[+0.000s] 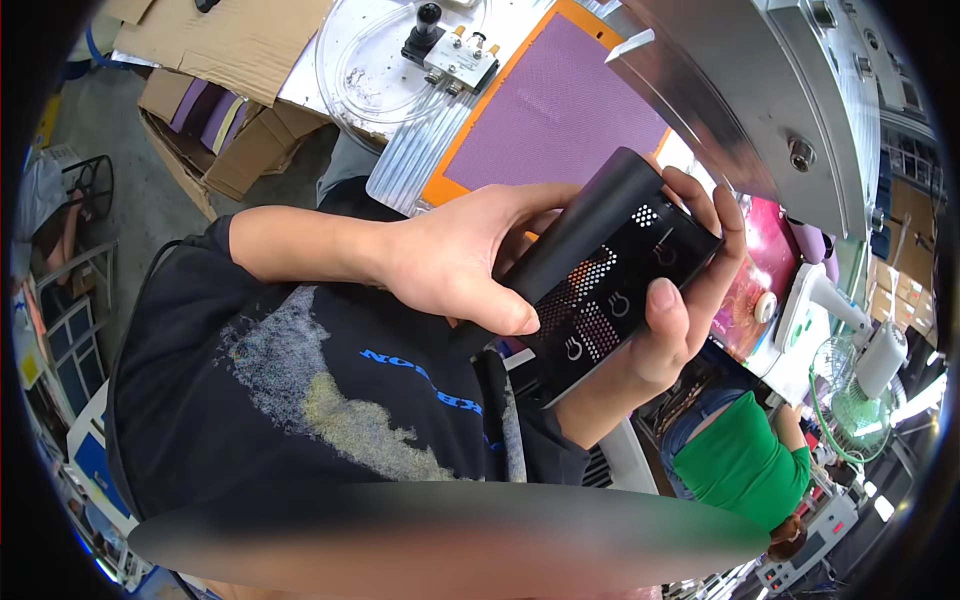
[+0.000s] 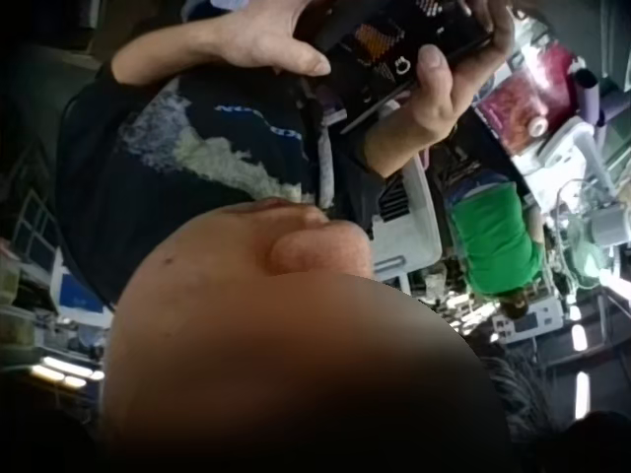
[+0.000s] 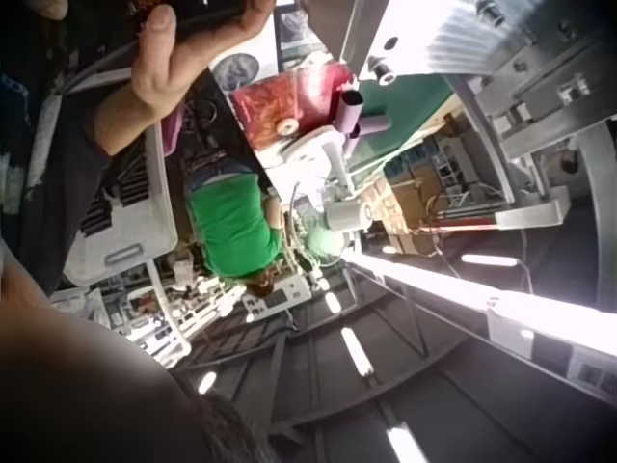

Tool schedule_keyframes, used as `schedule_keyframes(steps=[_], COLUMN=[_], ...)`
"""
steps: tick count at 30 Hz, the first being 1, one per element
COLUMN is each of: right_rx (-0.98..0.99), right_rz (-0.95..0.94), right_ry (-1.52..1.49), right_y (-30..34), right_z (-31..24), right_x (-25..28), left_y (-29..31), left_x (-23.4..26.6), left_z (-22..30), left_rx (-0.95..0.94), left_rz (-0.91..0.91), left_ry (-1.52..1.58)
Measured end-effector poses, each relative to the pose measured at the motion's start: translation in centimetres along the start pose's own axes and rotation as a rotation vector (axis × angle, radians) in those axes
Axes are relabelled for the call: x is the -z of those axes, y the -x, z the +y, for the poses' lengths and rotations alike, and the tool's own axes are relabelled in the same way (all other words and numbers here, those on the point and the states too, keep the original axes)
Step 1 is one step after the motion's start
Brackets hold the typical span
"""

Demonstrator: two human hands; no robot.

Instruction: Applying purple fabric covers to portable speakers using a specialized assembly machine.

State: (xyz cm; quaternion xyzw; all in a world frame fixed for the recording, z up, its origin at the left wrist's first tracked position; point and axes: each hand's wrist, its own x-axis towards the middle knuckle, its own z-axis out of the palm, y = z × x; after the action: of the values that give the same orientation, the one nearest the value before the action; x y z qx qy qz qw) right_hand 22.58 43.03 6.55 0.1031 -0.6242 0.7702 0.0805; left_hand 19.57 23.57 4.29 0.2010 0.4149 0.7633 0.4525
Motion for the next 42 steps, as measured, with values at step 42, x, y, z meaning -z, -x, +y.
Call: schedule_keyframes(steps=[42], right_rx=[0.33], right_rz=[0.038], right_ry=[-0.351], right_y=[-1.0], right_z=[1.1], right_x=[5.9], left_y=[-2.3], left_x=[0.5], left_z=[2.4], left_rx=[-0.375], left_rz=[-0.03], left_ry=[0.313])
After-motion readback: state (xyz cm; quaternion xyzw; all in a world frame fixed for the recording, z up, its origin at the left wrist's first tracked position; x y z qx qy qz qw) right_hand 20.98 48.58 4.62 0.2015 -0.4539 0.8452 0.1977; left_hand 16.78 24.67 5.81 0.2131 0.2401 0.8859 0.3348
